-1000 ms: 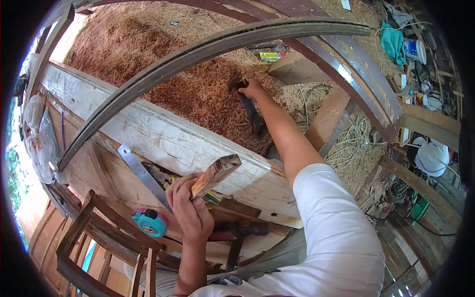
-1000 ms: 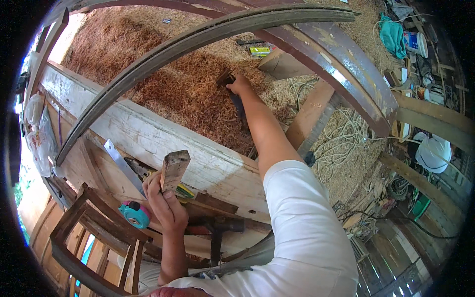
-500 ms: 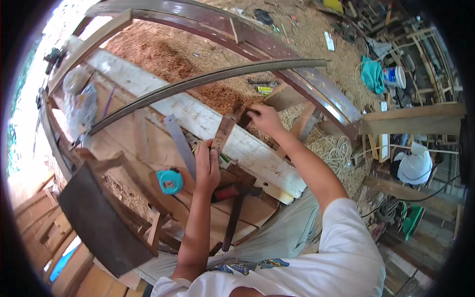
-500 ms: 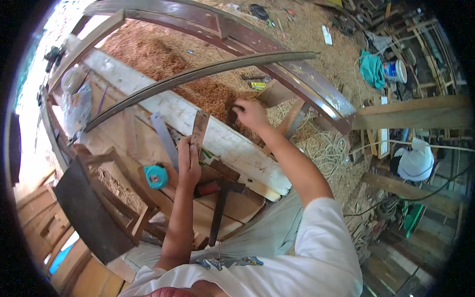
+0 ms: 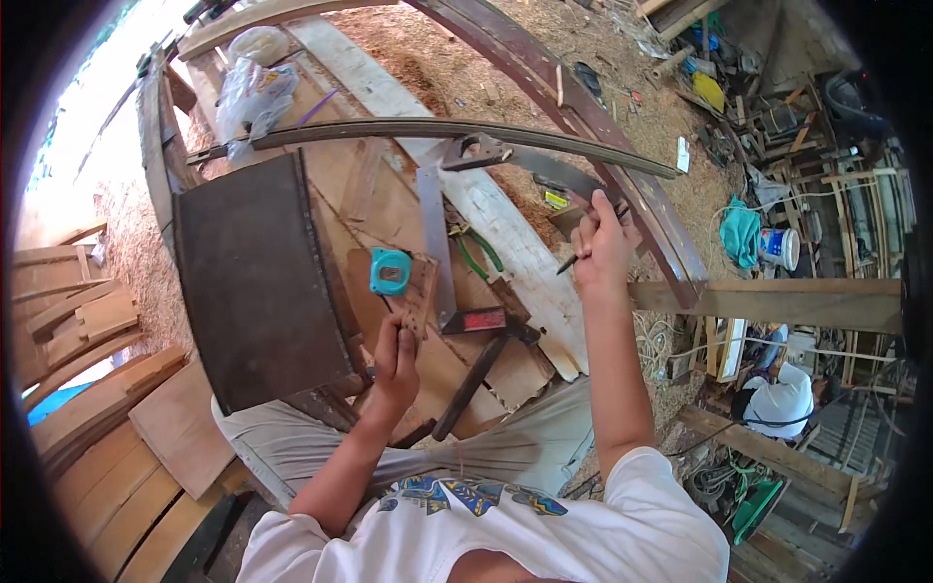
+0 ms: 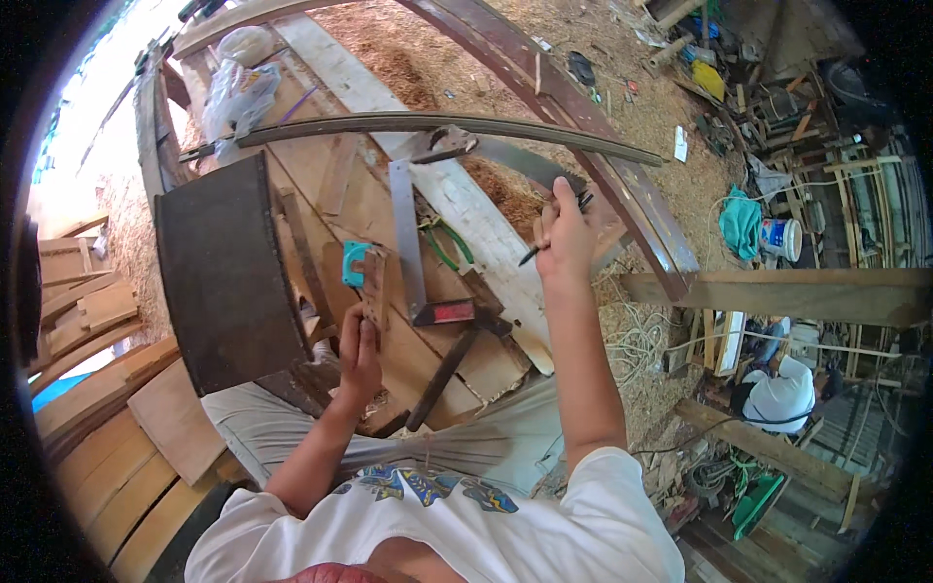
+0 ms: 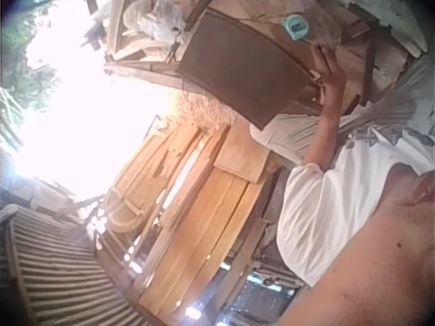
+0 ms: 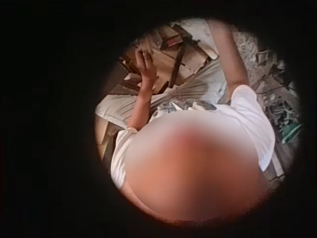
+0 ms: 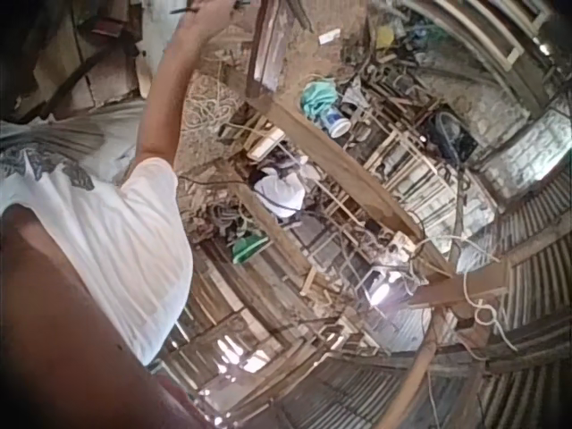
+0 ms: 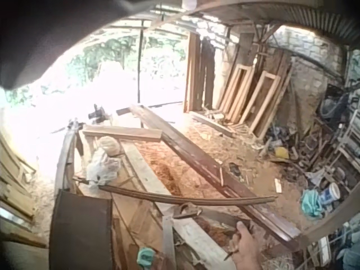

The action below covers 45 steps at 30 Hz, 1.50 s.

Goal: Measuring and marking wood pieces using a tape measure, square, and pencil.

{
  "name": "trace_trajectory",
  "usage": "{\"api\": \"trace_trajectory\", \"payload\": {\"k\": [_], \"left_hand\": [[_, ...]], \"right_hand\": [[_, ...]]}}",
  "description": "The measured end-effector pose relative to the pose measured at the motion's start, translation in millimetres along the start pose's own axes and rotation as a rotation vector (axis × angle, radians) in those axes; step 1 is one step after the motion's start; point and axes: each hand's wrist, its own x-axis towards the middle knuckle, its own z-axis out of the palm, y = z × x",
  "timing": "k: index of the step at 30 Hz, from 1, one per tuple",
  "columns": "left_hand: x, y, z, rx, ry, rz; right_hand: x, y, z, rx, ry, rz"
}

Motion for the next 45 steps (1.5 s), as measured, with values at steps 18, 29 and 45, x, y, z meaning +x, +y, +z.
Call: {"api": "trace_trajectory", "payload": {"k": [18,29,45], "left_hand": [[-45,-15,-53,0.373,-0.119,-0.149],[-37,-21,-78,0.169,-0.348,-0.273],[-52,-16,-100,0.221,-0.265,-0.053]], "right_hand": [[42,130,156,-0.062,-0.548,0.515],[-86,99,-44,-1.302,-0.328,-0.438],[-137,101,-13,-1.874,-0.756,-0.867]]}}
